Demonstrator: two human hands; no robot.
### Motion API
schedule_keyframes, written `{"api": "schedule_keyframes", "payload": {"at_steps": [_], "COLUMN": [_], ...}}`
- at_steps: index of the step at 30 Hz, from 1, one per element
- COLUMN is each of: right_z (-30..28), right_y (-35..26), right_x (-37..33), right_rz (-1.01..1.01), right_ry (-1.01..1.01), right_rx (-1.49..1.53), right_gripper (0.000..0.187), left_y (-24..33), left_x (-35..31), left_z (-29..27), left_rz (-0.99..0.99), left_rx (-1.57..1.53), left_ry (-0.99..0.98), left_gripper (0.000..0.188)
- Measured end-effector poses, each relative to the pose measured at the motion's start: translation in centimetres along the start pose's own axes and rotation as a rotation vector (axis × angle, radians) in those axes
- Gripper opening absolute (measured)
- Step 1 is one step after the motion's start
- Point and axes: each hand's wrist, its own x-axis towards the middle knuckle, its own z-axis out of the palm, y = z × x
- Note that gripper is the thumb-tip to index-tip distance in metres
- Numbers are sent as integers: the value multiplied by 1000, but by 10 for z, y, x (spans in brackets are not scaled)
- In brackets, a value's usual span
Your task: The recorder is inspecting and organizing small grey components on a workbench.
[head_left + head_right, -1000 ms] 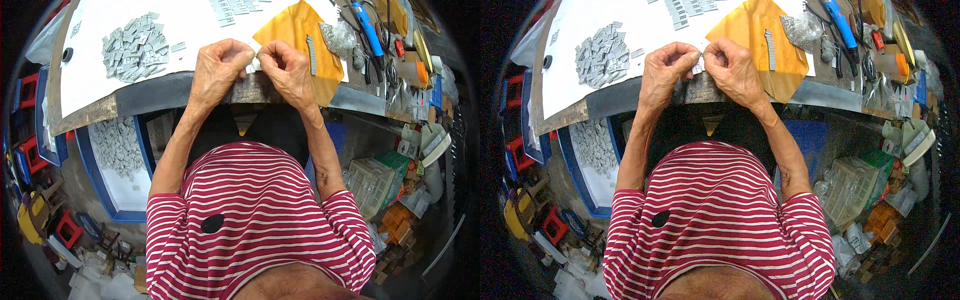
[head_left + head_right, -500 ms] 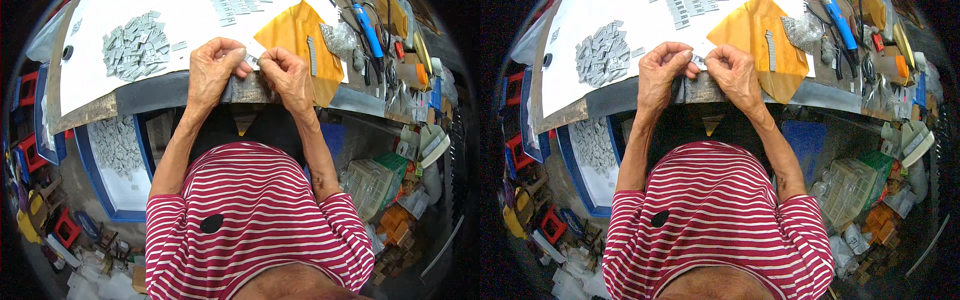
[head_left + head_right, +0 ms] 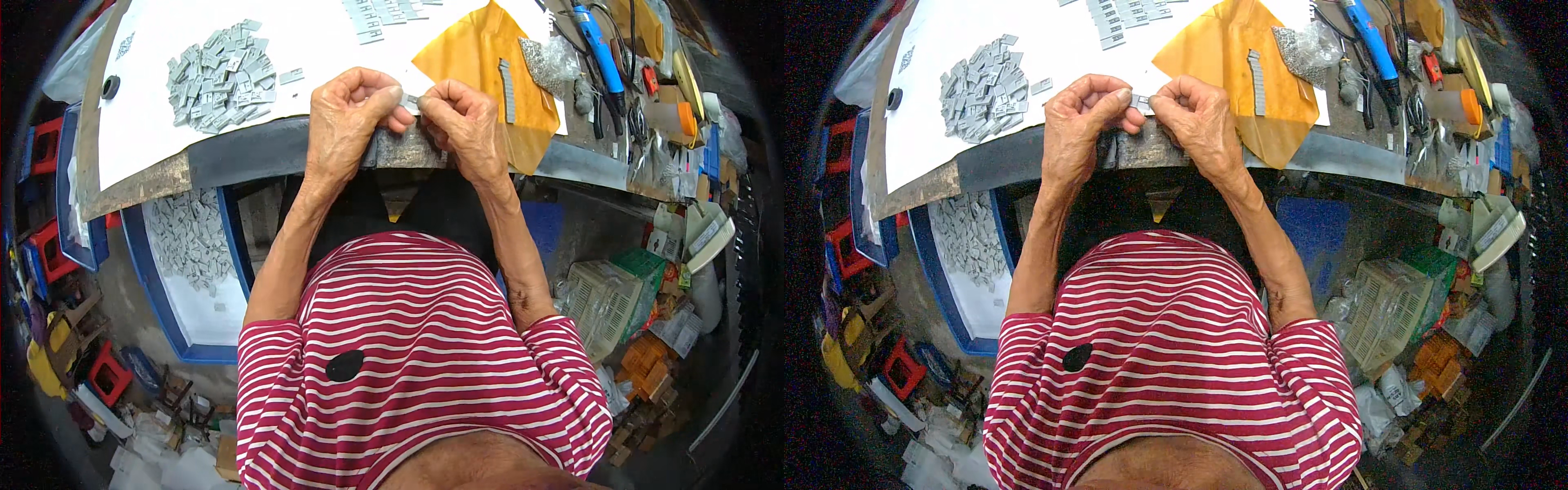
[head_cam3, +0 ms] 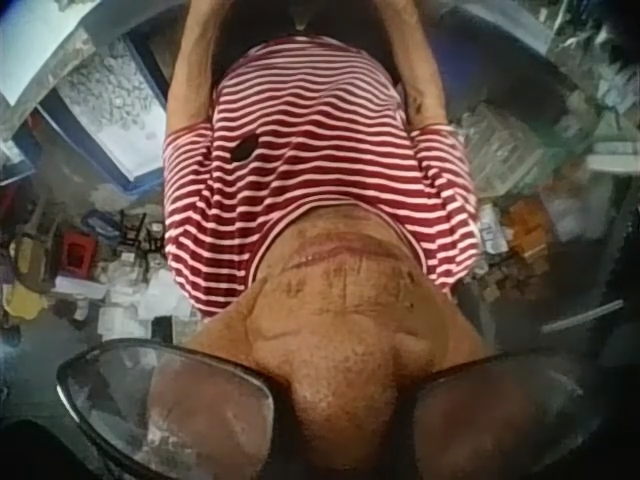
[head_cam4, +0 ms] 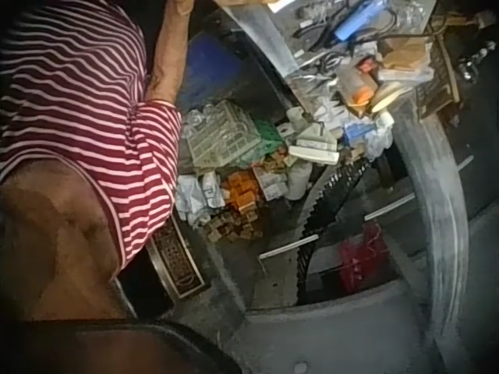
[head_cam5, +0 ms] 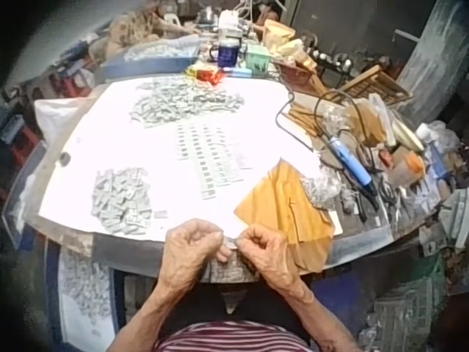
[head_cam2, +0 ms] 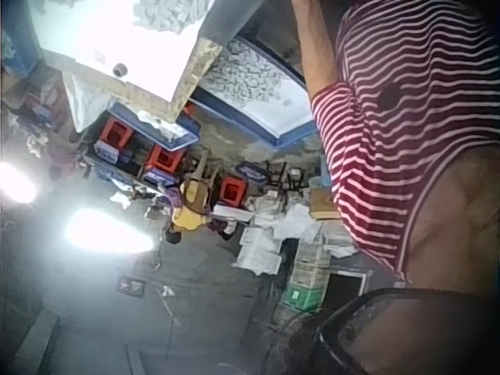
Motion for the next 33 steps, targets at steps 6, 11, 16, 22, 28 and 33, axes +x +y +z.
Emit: {"api": "schedule_keyframes", "payload": {"at_steps": [6, 11, 16, 22, 28, 33], "right_z": [3, 6, 2, -5, -7, -11], "right_y": [1, -4, -5, -9, -9, -7], "right_x": [0, -1, 1, 8, 10, 14], "right_rz": [41, 57, 118, 235, 245, 268], "right_ry": [0, -7, -103, -169, -201, -250], "right_rx": [62, 125, 230, 368, 341, 337], "right_gripper": [12, 12, 10, 11, 13, 13], "left_y": [-1, -2, -1, 8, 9, 12], "left_x": [-1, 0, 1, -4, -6, -5], "left_z": [0, -3, -5, -8, -9, -12], "left_rz": [-10, -12, -29, 121, 231, 311], "left_rx": [-54, -70, -31, 426, 665, 780], "left_ry": [8, -7, -32, -112, -113, -129], "left_gripper": [9, 10, 13, 20, 21, 21]}}
